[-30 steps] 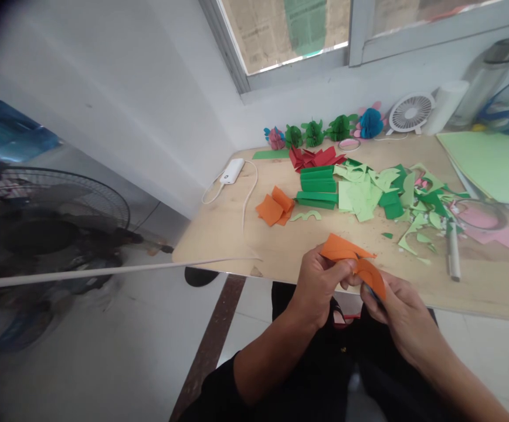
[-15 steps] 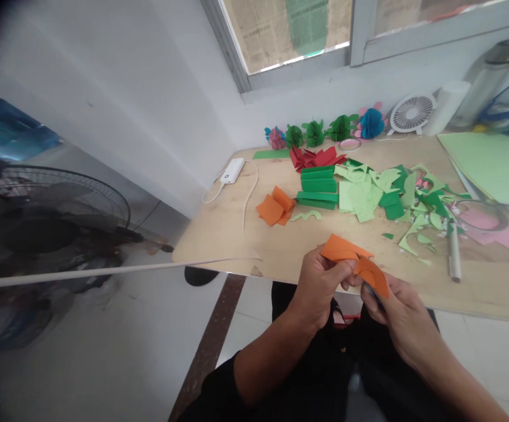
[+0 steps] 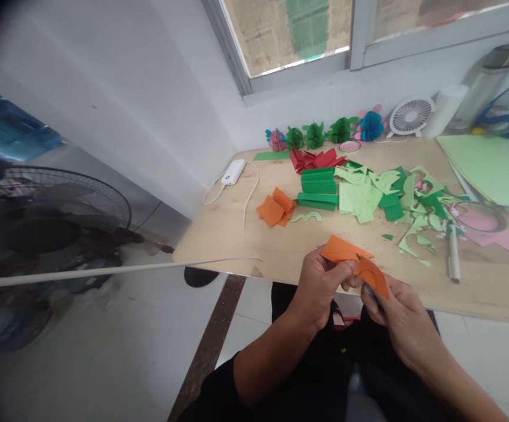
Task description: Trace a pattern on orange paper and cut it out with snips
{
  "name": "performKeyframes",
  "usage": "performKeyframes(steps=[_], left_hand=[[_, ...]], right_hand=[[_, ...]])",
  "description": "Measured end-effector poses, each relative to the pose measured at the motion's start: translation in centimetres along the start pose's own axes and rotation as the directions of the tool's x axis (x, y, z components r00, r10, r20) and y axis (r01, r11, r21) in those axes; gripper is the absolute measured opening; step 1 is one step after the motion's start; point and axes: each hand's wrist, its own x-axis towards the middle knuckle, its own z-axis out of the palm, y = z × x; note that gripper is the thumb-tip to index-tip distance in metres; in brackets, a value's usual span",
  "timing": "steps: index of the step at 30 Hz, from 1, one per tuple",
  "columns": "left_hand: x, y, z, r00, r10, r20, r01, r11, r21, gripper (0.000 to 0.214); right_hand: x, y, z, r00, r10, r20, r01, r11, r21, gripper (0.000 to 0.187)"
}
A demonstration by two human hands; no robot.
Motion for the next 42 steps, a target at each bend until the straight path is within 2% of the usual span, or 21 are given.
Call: performKeyframes(steps=[13, 31, 42], left_hand=[[-0.2, 0.4, 0.0, 0.999, -0.025, 0.021, 0.026, 0.999, -0.019, 0.022], [0.9, 0.5, -2.2, 0.986, -0.051, 0.158, 0.027, 0.989, 0.148, 0.02], [0.8, 0.1, -2.5, 0.985, -0.091, 0.144, 0.074, 0.99, 0.118, 0.026]], right_hand=[[-0.2, -1.0, 0.2, 1.0, 0.007, 0.004, -0.006, 0.999, -0.054, 0.063], [0.0, 0.1, -0.4, 0.998, 0.058, 0.026, -0.058, 0.998, -0.03, 0.063], [-0.3, 0.4, 0.0, 0.998, 0.068, 0.006, -0.067, 0.997, -0.043, 0.065]])
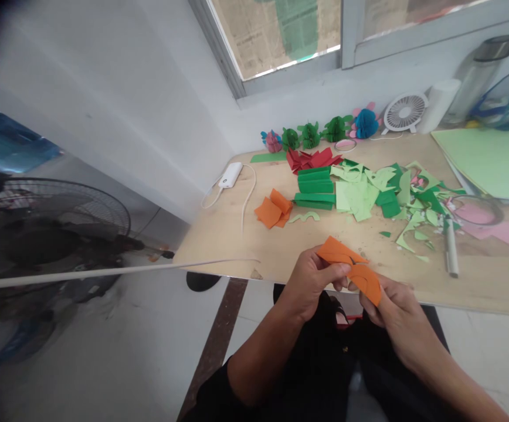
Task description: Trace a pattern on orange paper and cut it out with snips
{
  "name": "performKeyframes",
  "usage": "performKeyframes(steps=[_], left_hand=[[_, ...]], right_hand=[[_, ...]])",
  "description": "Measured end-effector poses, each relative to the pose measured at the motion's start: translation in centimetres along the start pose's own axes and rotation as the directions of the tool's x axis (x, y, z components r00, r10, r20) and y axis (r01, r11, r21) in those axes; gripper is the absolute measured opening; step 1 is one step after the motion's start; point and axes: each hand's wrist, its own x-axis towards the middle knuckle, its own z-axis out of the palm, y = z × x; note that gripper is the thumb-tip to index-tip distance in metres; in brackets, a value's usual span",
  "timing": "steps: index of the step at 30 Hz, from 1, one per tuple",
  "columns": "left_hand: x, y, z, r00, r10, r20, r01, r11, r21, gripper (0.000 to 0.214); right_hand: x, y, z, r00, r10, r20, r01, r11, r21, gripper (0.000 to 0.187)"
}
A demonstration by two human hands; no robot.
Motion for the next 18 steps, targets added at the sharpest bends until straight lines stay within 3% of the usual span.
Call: performKeyframes(steps=[7, 12, 18], left_hand=[[-0.31, -0.35, 0.4, 0.993, 0.038, -0.112, -0.042, 0.999, -0.034, 0.026], [-0.21, 0.12, 0.53, 0.997, 0.035, -0.075, -0.035, 0.999, -0.008, 0.021], [-0.04, 0.38, 0.26, 0.998, 0.036, -0.051, -0.034, 0.999, 0.032, 0.021]], right_hand=[[-0.2, -0.09, 0.37, 1.0, 0.012, 0.012, -0.012, 1.0, 0.009, 0.063], [-0.3, -0.11, 0.36, 0.997, 0.075, 0.016, -0.076, 0.995, 0.063, 0.064], [-0.07, -0.1, 0.4, 0.999, 0.045, -0.01, -0.044, 0.998, 0.047, 0.065]])
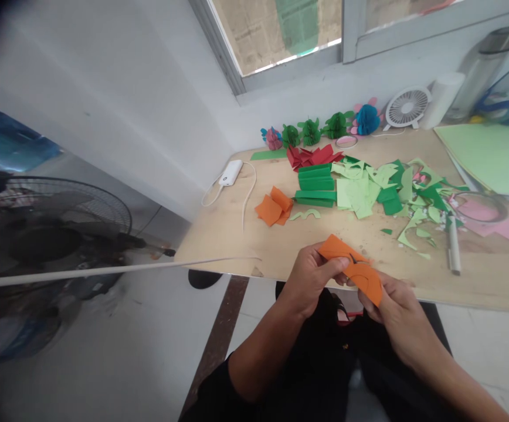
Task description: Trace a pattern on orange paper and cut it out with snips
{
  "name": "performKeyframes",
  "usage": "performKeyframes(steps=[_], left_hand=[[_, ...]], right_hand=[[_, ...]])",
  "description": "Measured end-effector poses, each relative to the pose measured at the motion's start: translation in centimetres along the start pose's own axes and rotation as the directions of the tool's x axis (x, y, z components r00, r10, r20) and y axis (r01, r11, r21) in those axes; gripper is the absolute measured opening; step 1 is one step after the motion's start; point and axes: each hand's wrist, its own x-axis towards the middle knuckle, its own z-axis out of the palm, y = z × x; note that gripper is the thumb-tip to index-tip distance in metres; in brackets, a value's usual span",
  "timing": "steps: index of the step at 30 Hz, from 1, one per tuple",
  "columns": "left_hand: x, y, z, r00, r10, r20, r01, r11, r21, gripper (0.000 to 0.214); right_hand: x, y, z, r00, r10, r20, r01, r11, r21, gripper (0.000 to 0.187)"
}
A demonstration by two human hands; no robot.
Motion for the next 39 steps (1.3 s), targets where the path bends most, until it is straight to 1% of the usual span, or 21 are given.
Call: performKeyframes(steps=[3, 8, 11, 15, 19, 26, 31, 35, 39], left_hand=[[-0.1, 0.0, -0.1, 1.0, -0.009, 0.001, 0.009, 1.0, -0.004, 0.023], [-0.2, 0.0, 0.0, 1.0, -0.013, -0.007, 0.013, 1.0, -0.02, 0.024], [-0.3, -0.1, 0.1, 1.0, -0.007, -0.008, 0.007, 1.0, -0.021, 0.023], [-0.3, -0.1, 0.2, 1.0, -0.023, -0.02, 0.023, 0.999, -0.032, 0.021], [-0.4, 0.0, 0.3, 0.999, -0.038, -0.011, 0.038, 0.998, -0.05, 0.022], [-0.6, 0.0, 0.1, 0.998, -0.036, -0.049, 0.034, 0.998, -0.049, 0.024], [-0.7, -0.2, 0.2, 0.997, -0.044, -0.057, 0.04, 0.996, -0.076, 0.025], [-0.6, -0.1, 0.2, 0.997, -0.051, -0.06, 0.046, 0.996, -0.07, 0.026], [-0.5, 0.0, 0.0, 0.998, -0.049, -0.047, 0.047, 0.998, -0.034, 0.026]], right_hand=[[0.0, -0.2, 0.1, 1.0, -0.028, 0.0, 0.028, 0.999, -0.025, 0.067], [-0.2, -0.4, 0.1, 1.0, -0.018, 0.021, 0.018, 0.999, -0.028, 0.067], [-0.2, 0.0, 0.1, 1.0, -0.014, 0.027, 0.014, 1.0, -0.003, 0.065], [-0.4, 0.8, -0.1, 0.998, 0.026, 0.048, -0.028, 0.999, 0.038, 0.062], [-0.5, 1.1, -0.3, 0.999, 0.014, 0.05, -0.016, 0.999, 0.043, 0.061], [-0.6, 0.5, 0.1, 0.997, 0.041, 0.059, -0.041, 0.999, -0.017, 0.061], [-0.8, 0.2, 0.2, 0.998, 0.027, 0.053, -0.023, 0.998, -0.063, 0.06], [-0.8, -0.1, 0.3, 0.998, 0.031, 0.045, -0.029, 0.998, -0.054, 0.06], [-0.7, -0.2, 0.4, 0.998, 0.044, 0.048, -0.044, 0.999, 0.0, 0.059]])
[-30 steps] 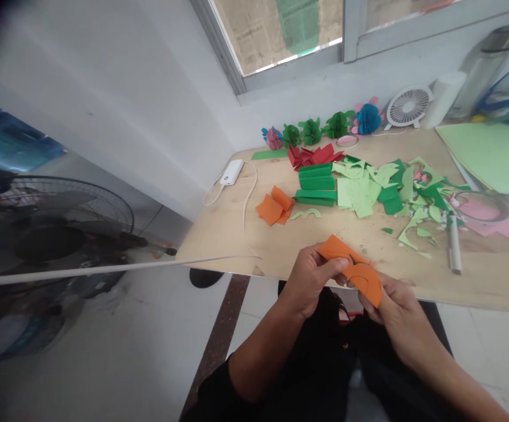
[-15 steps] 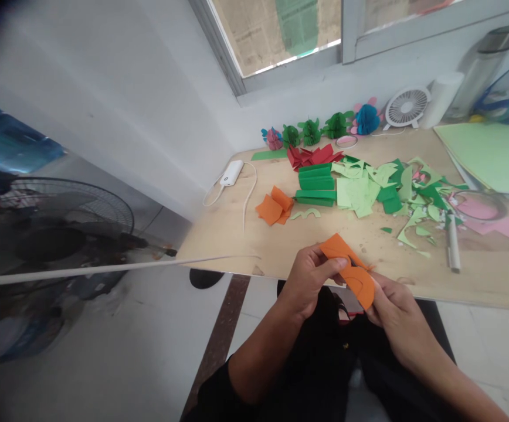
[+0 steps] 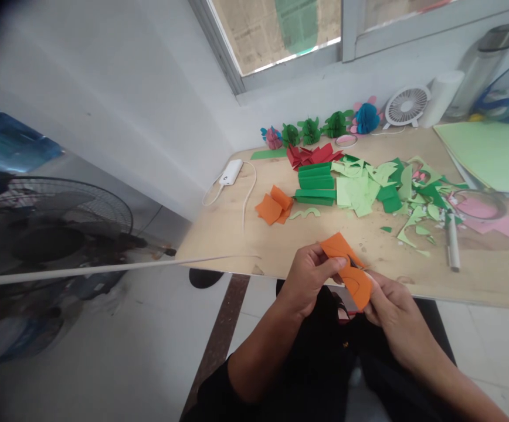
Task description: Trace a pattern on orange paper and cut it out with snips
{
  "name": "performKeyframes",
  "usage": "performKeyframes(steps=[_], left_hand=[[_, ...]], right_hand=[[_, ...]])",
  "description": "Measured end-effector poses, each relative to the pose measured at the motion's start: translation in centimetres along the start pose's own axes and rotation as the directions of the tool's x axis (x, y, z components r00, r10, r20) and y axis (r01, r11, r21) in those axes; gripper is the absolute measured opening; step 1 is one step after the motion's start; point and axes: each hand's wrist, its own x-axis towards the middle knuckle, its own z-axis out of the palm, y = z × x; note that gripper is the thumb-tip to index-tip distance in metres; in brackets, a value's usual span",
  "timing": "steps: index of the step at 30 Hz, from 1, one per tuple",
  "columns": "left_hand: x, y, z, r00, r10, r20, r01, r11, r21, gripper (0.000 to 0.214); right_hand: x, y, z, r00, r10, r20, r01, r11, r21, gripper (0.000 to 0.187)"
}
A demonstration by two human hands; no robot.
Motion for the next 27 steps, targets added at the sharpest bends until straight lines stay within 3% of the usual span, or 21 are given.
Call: performKeyframes(steps=[11, 17, 27], left_hand=[[0.07, 0.09, 0.0, 1.0, -0.002, 0.026, 0.002, 1.0, 0.006, 0.024], [0.09, -0.31, -0.34, 1.0, 0.019, 0.0, -0.019, 0.999, 0.043, 0.026], [0.12, -0.38, -0.37, 1.0, 0.021, 0.022, -0.022, 0.999, 0.048, 0.027]], right_hand=[[0.03, -0.19, -0.1, 1.0, 0.019, 0.024, -0.019, 1.0, 0.004, 0.058], [-0.11, -0.25, 0.04, 0.998, -0.056, 0.007, 0.056, 0.997, -0.055, 0.064], [-0.19, -0.97, 0.36, 0.998, -0.058, -0.009, 0.058, 0.998, -0.022, 0.063]])
